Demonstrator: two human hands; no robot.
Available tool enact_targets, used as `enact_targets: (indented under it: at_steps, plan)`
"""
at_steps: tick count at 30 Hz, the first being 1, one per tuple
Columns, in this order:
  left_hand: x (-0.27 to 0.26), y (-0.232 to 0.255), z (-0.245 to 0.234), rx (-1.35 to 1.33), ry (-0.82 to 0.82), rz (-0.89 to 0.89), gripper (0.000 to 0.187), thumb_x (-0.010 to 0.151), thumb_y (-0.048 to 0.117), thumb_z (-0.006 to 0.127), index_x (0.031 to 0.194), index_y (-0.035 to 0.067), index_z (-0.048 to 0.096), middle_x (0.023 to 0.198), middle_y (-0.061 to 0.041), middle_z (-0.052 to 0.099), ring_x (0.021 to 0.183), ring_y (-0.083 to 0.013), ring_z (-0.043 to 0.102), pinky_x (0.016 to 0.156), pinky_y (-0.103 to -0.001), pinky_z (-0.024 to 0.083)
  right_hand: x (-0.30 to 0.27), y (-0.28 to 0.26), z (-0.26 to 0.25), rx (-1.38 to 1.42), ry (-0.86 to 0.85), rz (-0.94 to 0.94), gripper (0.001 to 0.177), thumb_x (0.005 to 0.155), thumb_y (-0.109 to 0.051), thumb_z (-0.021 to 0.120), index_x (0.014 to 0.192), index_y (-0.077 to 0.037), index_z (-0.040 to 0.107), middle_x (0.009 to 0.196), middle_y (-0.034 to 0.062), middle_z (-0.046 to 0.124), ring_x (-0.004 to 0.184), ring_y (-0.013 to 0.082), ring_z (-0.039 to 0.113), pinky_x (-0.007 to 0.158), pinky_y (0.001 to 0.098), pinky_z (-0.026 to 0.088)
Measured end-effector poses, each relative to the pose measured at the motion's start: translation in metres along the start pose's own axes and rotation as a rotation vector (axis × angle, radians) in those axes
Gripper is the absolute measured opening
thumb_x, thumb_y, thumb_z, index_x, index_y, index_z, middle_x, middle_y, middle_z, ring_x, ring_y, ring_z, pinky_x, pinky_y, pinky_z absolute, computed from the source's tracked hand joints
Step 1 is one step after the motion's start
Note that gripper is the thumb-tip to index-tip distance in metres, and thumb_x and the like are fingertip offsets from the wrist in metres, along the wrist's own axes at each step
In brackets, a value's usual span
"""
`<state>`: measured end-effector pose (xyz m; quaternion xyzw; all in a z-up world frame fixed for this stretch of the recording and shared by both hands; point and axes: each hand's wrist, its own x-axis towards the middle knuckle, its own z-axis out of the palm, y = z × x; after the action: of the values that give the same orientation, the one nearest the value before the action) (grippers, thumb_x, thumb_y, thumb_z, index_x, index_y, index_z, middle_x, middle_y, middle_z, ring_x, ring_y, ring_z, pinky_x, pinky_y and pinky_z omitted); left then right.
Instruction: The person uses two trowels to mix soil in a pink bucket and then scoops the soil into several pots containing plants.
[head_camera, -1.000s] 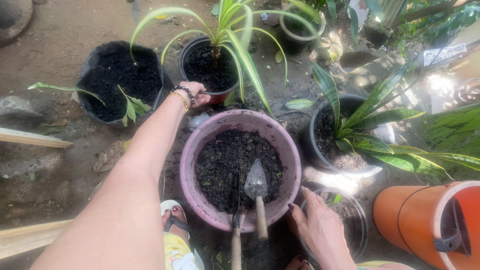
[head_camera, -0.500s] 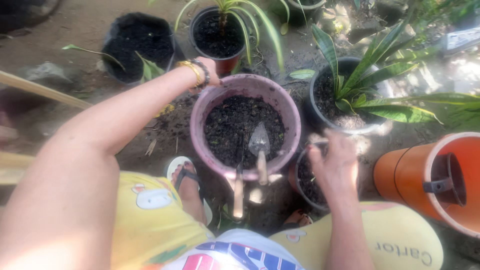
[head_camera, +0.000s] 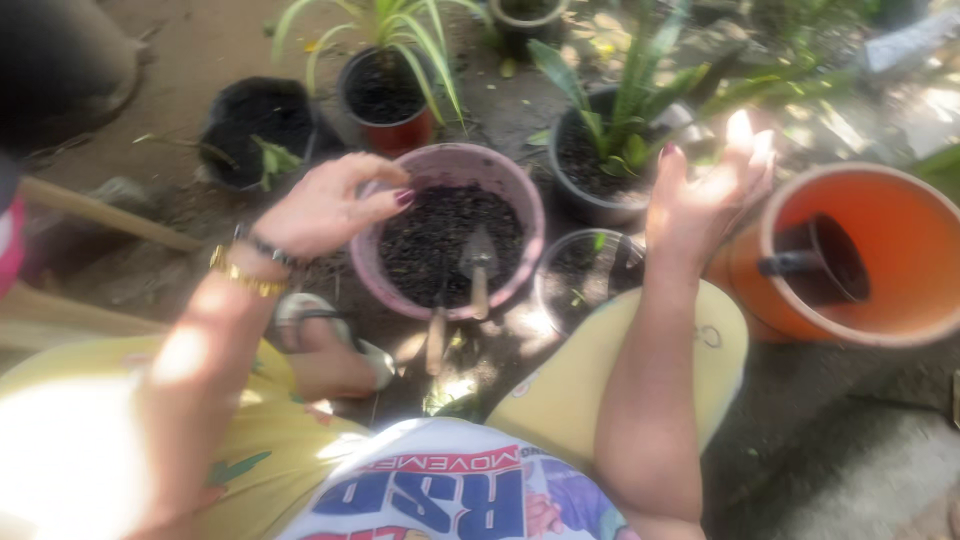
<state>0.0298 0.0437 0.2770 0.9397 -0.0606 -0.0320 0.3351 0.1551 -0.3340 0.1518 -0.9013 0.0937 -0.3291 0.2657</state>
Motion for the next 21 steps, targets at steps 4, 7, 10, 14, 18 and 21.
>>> enact_targets:
  at_steps: [4,7,10,14,18,21]
  plan:
    - [-0.024,-0.027,0.068,-0.176,0.192,-0.052,0.044,0.090,0.037,0.070,0.120,0.005,0.071,0.120,-0.015,0.072,0.113,-0.0286,0.069,0.096,-0.040,0.052,0.025,0.041,-0.039,0.410,0.283,0.297,0.084,0.100,0.003,0.073,0.165,-0.009,0.021,0.172,0.0237,0.012,0.159,0.0375,0.023,0.130,0.0527,0.030]
    - [-0.026,-0.062,0.135,0.117,0.063,-0.187,0.037,0.085,0.034,0.075,0.107,0.004,0.074,0.110,-0.020,0.070,0.109,-0.0374,0.065,0.094,-0.047,0.051,0.025,0.076,-0.075,0.323,0.477,0.378,0.081,0.105,0.003,0.069,0.169,-0.018,0.024,0.173,0.0141,0.030,0.162,0.0311,0.038,0.131,0.0466,0.039]
    - [-0.031,-0.089,0.188,0.291,-0.076,-0.281,0.052,0.082,0.044,0.076,0.119,0.008,0.067,0.119,-0.019,0.066,0.118,-0.0367,0.059,0.096,-0.052,0.049,0.018,0.082,-0.084,0.366,0.513,0.611,0.084,0.101,0.006,0.062,0.169,-0.019,0.020,0.170,0.0176,0.023,0.157,0.0349,0.035,0.129,0.0535,0.039]
    - [-0.035,-0.089,0.205,0.406,-0.198,-0.439,0.067,0.082,0.054,0.076,0.131,0.013,0.056,0.123,-0.012,0.064,0.124,-0.0307,0.055,0.101,-0.056,0.045,0.006,0.097,-0.101,0.035,0.652,0.143,0.084,0.108,0.012,0.066,0.167,-0.018,0.014,0.174,0.0134,0.019,0.161,0.0340,0.023,0.138,0.0536,0.021]
    - [-0.036,-0.066,0.199,0.355,-0.338,-0.550,0.075,0.079,0.057,0.078,0.134,0.014,0.050,0.130,-0.011,0.059,0.129,-0.0305,0.052,0.100,-0.055,0.047,0.009,0.085,-0.106,0.092,0.593,0.109,0.085,0.100,0.015,0.061,0.167,-0.014,0.016,0.174,0.0173,0.021,0.160,0.0347,0.026,0.137,0.0530,0.022]
    - [-0.037,-0.062,0.202,0.271,-0.392,-0.593,0.072,0.082,0.050,0.079,0.134,0.013,0.047,0.134,-0.016,0.055,0.128,-0.0345,0.054,0.098,-0.053,0.050,0.005,0.033,-0.091,0.345,0.428,0.011,0.076,0.099,0.015,0.051,0.164,-0.009,0.021,0.171,0.0176,0.027,0.159,0.0326,0.035,0.130,0.0464,0.038]
